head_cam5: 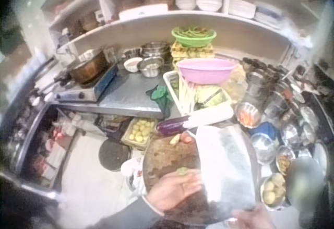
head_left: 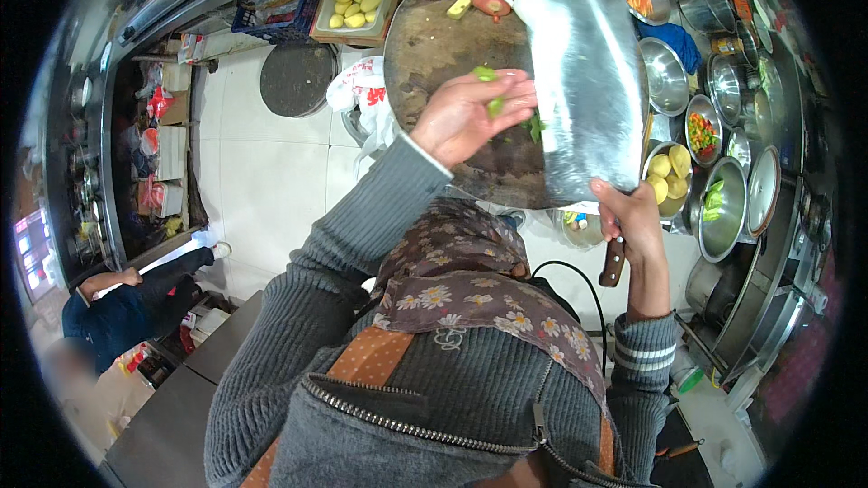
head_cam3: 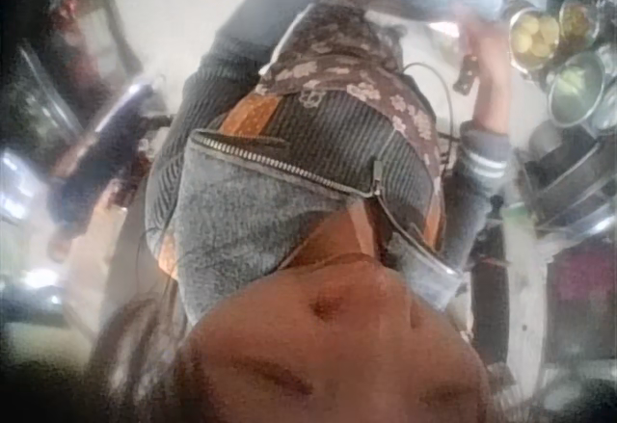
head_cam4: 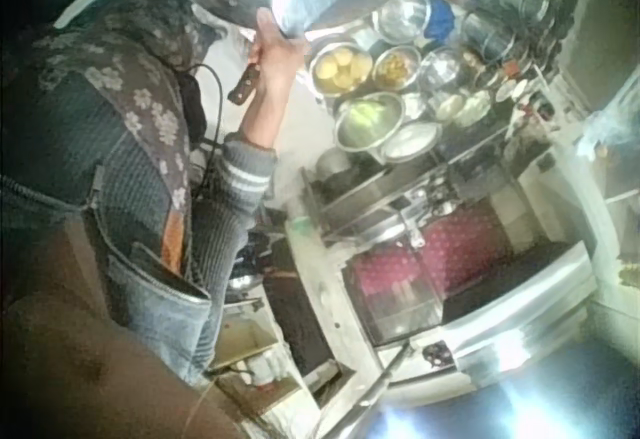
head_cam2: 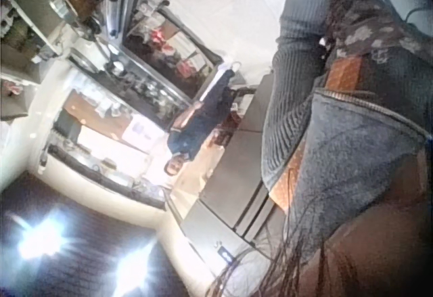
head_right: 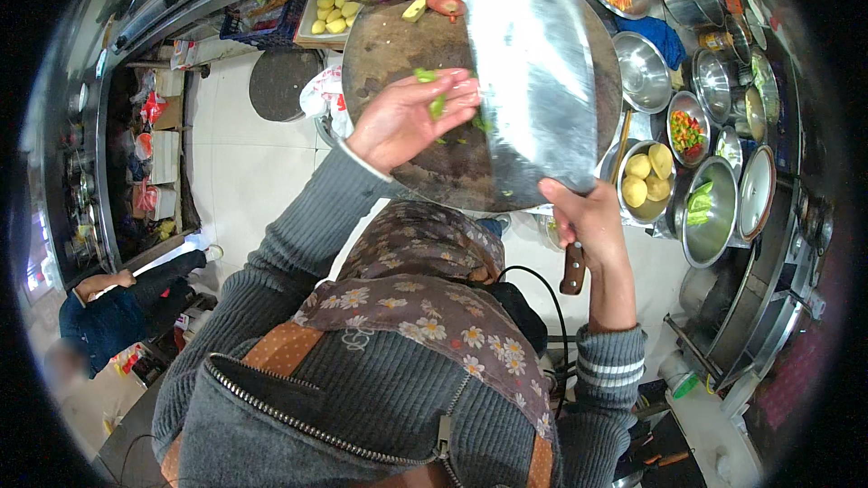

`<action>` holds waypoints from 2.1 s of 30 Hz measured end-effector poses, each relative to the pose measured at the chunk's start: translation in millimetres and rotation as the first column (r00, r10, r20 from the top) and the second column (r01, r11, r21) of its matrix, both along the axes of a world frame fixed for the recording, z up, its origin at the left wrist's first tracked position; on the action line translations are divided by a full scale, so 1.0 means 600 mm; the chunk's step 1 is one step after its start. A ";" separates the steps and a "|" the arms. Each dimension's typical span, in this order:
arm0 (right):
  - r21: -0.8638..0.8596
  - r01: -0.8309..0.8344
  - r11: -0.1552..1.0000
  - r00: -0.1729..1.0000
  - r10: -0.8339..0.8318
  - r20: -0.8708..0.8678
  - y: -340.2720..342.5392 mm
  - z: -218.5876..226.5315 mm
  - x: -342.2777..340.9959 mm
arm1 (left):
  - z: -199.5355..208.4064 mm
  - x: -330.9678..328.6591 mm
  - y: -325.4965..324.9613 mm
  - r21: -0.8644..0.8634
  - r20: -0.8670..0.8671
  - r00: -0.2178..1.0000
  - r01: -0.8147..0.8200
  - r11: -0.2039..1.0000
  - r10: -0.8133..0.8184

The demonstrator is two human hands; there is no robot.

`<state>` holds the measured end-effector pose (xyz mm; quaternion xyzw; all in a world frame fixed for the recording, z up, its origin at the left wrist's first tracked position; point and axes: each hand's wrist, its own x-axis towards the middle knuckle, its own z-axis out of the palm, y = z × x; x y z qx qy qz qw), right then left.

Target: The person washes bitter melons in a sink, then moves to a cutting board to slice them into thin pieces using a cleaver. The sliced pieces are transferred into a metal bowl.

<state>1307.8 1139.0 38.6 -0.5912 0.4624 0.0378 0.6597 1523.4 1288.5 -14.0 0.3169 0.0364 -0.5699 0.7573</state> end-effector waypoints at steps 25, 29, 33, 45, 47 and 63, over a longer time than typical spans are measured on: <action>0.021 -0.078 0.997 0.994 0.080 -0.073 0.038 -0.099 0.012 | -0.081 -0.101 -0.094 0.145 0.925 -0.229 -0.524 0.839 -0.303; -0.005 -0.029 1.000 0.998 0.029 -0.050 0.033 -0.082 -0.010 | -0.068 -0.120 -0.130 0.051 0.960 -0.216 -0.489 0.871 -0.178; -0.047 0.160 0.986 0.987 -0.160 -0.017 0.010 -0.028 -0.062 | -0.036 -0.167 -0.206 -0.074 0.959 -0.280 -0.366 0.928 -0.034; -0.315 0.676 0.666 0.720 -0.689 0.090 -0.148 0.069 -0.398 | 0.069 -0.535 -0.546 -0.346 0.926 -0.089 0.185 0.920 0.367; -0.383 0.687 0.617 0.680 -0.732 0.041 -0.184 0.066 -0.461 | 0.033 -0.587 -0.603 -0.212 0.961 -0.119 0.261 0.942 0.249; -0.565 0.382 0.731 0.766 -0.593 -0.249 -0.338 0.047 -0.674 | -0.077 -0.580 -0.677 0.677 0.322 -0.892 -0.018 0.736 -0.318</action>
